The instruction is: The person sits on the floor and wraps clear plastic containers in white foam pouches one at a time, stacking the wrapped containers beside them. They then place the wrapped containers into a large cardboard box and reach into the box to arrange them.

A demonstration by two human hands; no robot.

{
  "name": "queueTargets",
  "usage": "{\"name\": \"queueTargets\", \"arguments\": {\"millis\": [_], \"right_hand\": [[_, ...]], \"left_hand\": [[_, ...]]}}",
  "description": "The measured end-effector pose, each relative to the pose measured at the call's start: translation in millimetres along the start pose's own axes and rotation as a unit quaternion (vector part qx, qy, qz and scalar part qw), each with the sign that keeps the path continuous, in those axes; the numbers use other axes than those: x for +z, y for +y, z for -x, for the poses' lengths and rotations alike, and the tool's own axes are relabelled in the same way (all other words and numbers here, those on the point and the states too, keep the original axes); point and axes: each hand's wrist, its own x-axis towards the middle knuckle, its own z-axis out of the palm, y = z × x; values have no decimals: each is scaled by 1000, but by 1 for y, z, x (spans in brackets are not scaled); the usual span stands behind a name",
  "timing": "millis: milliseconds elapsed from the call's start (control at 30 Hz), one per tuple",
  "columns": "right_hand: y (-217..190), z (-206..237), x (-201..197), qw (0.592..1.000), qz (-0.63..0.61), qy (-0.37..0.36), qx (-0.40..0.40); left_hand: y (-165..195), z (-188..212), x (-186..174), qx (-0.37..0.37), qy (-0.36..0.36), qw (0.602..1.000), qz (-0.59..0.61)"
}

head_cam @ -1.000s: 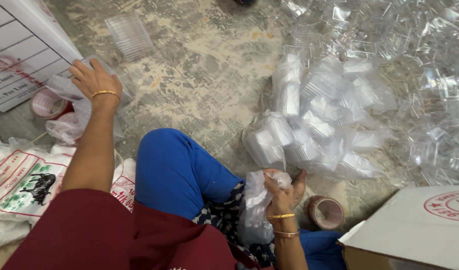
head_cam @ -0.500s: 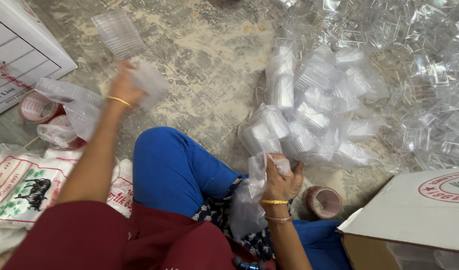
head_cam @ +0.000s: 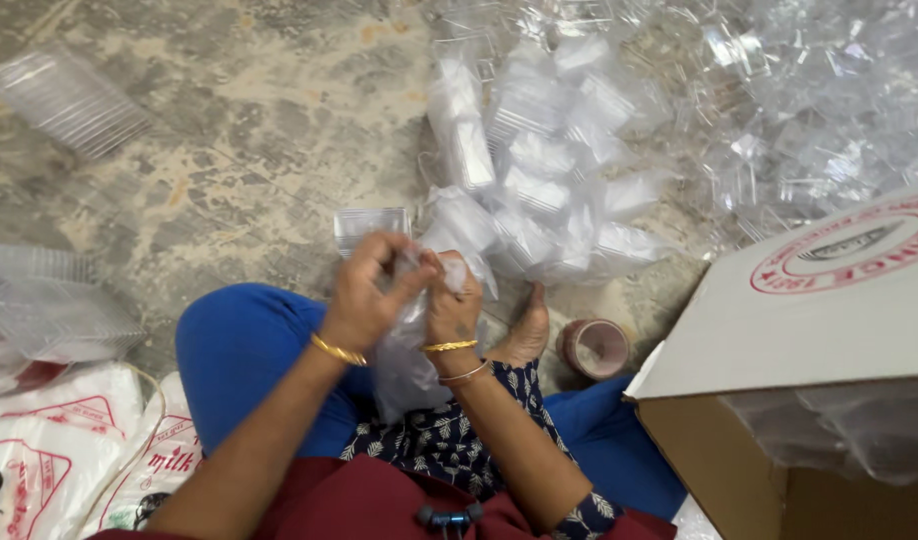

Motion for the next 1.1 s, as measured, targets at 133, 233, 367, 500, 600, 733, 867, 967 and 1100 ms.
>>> {"name": "queueTargets", "arguments": {"millis": [133, 233, 367, 500, 600, 733, 867, 967, 1100], "right_hand": [[-1, 0, 14, 996, 90, -11, 24], [-3, 0, 13, 997, 80, -18, 7], [-1, -5, 12, 998, 32, 2, 54], [0, -9, 15, 1000, 6, -18, -24], [-2, -12, 16, 999, 23, 24, 39], [3, -12, 19, 999, -11, 15, 43], [10, -12, 24, 996, 16, 35, 86], [10, -18, 26, 986, -42, 46, 153], [6, -28, 18, 923, -88, 61, 369]], "left_hand": [[3, 17, 5, -72, 86, 994, 4], [1, 13, -1, -68, 97, 993, 18], [3, 8, -6, 102, 35, 993, 39], [0, 7, -7, -119, 81, 989, 13], [-5, 5, -10, -136, 59, 989, 1], [-12, 7, -11, 66, 22, 997, 16], [-20, 13, -8, 73, 4, 985, 154], [-28, 10, -13, -135, -11, 862, 488], [-34, -6, -49, -276, -17, 880, 386]]}}
